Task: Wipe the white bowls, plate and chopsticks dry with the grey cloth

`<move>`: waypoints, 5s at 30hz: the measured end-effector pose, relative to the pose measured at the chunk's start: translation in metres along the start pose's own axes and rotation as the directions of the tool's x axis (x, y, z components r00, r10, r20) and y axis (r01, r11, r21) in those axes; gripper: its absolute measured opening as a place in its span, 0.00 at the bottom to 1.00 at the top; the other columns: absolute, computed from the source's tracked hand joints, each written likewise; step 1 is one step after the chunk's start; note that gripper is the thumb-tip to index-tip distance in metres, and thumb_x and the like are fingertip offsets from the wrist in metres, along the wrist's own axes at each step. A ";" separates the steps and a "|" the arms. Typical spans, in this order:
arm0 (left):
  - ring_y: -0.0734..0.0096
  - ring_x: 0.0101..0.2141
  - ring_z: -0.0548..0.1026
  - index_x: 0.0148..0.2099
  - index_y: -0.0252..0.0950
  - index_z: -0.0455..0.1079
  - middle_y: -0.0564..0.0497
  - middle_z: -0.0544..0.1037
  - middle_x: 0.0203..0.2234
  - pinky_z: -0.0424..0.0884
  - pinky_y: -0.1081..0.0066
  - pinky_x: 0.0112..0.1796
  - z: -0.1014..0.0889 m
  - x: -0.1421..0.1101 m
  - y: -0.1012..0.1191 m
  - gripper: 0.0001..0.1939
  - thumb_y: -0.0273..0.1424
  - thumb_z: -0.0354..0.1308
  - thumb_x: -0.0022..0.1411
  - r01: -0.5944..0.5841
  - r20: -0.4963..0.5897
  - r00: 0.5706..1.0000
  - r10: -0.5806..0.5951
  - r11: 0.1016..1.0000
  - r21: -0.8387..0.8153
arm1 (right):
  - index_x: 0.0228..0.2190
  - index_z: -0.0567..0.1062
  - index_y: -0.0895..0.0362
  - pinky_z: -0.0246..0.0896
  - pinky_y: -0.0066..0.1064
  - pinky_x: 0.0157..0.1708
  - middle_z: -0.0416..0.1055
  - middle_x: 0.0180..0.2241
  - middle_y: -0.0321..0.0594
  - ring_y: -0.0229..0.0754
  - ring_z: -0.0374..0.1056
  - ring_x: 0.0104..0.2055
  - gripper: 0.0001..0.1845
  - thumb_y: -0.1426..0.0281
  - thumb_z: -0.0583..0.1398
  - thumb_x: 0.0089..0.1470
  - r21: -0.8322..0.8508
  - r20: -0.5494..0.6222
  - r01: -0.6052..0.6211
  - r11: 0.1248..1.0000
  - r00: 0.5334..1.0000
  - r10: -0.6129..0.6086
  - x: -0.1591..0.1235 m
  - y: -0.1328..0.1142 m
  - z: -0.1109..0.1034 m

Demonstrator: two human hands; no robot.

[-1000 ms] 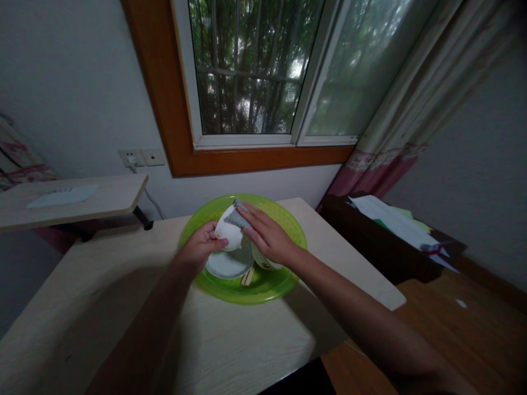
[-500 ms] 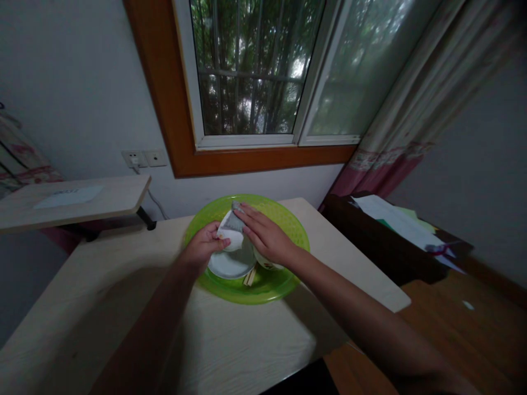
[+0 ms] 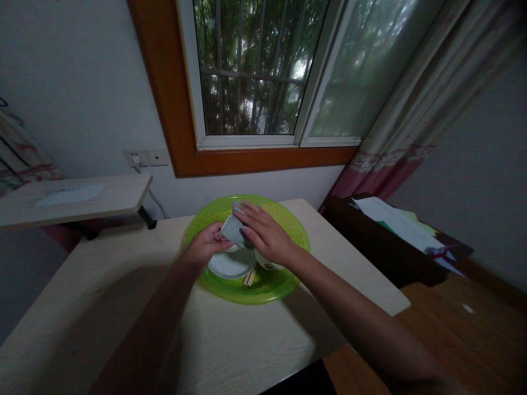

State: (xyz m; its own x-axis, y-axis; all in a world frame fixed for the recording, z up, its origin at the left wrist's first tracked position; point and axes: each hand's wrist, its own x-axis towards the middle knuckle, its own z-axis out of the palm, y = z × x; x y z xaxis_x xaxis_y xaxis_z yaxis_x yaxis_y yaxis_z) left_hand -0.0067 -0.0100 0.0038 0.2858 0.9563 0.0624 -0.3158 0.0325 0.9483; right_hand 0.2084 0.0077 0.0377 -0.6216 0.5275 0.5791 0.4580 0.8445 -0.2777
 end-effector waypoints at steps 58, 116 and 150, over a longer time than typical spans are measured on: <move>0.57 0.44 0.80 0.49 0.29 0.72 0.40 0.81 0.43 0.77 0.62 0.46 0.012 -0.003 0.013 0.19 0.21 0.66 0.53 -0.008 -0.155 0.987 -0.043 0.949 -0.315 | 0.68 0.54 0.47 0.51 0.52 0.69 0.53 0.69 0.39 0.47 0.49 0.71 0.31 0.65 0.53 0.68 -0.011 0.034 0.090 0.996 0.995 -0.090 -0.020 0.003 0.002; 0.54 0.50 0.78 0.53 0.29 0.72 0.38 0.81 0.44 0.73 0.55 0.54 0.017 -0.002 0.015 0.18 0.20 0.59 0.60 -0.052 -0.252 0.965 -0.078 0.880 -0.472 | 0.66 0.58 0.48 0.60 0.51 0.63 0.58 0.63 0.48 0.50 0.57 0.65 0.30 0.68 0.57 0.66 0.144 -0.031 0.145 0.979 0.989 -0.142 -0.023 0.006 0.009; 0.54 0.50 0.78 0.57 0.32 0.70 0.39 0.80 0.49 0.74 0.56 0.54 0.013 0.000 0.017 0.21 0.21 0.58 0.61 -0.094 -0.327 0.941 -0.081 0.870 -0.483 | 0.54 0.75 0.50 0.67 0.47 0.53 0.71 0.51 0.45 0.48 0.67 0.53 0.17 0.67 0.54 0.67 0.068 -0.082 0.029 0.997 0.996 -0.023 -0.024 0.009 0.010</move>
State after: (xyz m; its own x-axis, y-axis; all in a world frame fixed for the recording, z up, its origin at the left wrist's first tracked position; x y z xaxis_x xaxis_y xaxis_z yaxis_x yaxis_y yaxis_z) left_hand -0.0006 -0.0128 0.0238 -0.0018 0.9928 -0.1195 -0.7388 0.0792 0.6692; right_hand 0.2211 0.0029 0.0134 -0.5780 0.4982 0.6463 0.3951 0.8639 -0.3125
